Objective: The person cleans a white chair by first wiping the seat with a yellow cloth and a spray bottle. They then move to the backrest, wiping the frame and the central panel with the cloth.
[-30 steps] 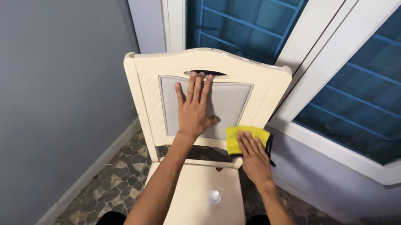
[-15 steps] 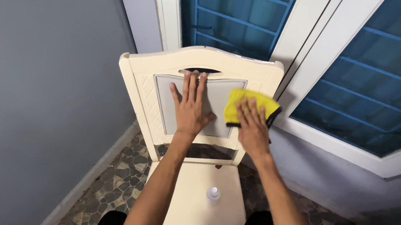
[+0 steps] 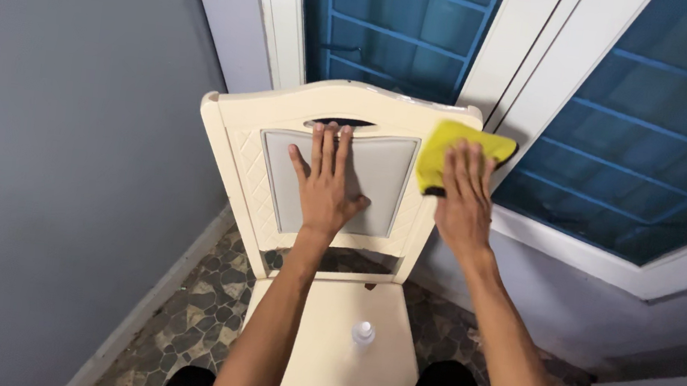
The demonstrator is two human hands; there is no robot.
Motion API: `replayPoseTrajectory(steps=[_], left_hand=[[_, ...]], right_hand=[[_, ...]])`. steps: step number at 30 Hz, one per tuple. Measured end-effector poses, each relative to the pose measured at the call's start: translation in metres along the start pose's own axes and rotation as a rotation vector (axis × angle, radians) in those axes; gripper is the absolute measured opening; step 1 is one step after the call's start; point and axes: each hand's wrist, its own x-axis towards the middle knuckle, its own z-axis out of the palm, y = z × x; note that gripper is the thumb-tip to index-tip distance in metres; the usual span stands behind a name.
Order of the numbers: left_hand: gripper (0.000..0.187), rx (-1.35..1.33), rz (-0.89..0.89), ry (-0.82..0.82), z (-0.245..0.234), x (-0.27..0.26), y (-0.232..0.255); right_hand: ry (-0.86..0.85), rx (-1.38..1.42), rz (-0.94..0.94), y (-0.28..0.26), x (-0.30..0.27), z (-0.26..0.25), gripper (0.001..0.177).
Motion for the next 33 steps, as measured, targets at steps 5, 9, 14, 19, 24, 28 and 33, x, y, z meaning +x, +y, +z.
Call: replayPoseTrajectory(steps=[5,9,14,19,24,28,33], left_hand=[[0.142,0.005,0.006,-0.005,-0.004,0.001,-0.001],[0.143,0.023,0.003,-0.025,-0.006,0.0,0.0],[0.143,0.027,-0.01,-0.051,-0.01,0.001,0.001],[0.142,0.017,-0.039,-0.077,-0.014,0.001,0.006],[0.14,0.033,-0.01,-0.039,-0.012,0.0,0.003],[0.141,0.016,-0.024,-0.088,-0.012,0.002,0.002],[0.142,0.03,-0.034,-0.117,-0.012,0.005,0.002]], right_hand=[[-0.07,0.01,-0.082,-0.035,0.01,0.02,0.083],[-0.301,0.08,-0.046,-0.034,-0.051,0.023,0.083],[-0.155,-0.021,-0.034,-0.01,-0.046,0.0,0.089],[0.05,0.021,-0.057,-0.022,0.048,-0.018,0.086],[-0.091,0.1,-0.121,-0.048,0.049,0.003,0.086],[-0.211,-0.078,-0.136,-0.025,0.0,0.01,0.086],[-0.098,-0.134,-0.089,0.004,0.007,-0.009,0.082]])
